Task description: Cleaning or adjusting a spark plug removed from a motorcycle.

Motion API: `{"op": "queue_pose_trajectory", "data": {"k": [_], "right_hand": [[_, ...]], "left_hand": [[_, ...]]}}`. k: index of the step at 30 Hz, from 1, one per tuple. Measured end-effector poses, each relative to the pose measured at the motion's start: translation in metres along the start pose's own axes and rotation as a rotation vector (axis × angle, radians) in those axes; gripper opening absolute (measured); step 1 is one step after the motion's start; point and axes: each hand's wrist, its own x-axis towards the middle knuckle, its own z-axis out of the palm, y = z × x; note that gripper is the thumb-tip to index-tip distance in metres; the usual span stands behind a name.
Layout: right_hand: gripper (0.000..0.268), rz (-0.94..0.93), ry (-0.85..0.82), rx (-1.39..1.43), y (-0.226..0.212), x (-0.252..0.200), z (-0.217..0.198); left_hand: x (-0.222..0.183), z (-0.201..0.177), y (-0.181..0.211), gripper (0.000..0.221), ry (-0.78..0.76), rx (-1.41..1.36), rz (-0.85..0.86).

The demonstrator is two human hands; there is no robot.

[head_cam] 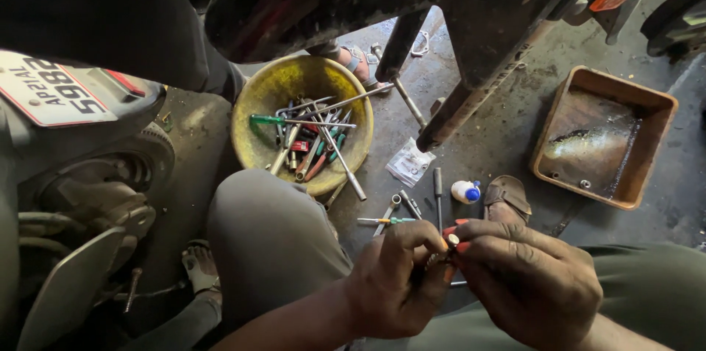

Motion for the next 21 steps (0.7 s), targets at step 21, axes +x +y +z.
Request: {"op": "queue_pose_trajectory", "data": {"k": [21], "right_hand": [[0.042, 0.337, -0.123, 0.595, 0.024, -0.003, -0.007]], "left_hand": [[0.021, -0.026, 0.025, 0.029, 0.002, 0.207, -0.054]]}}
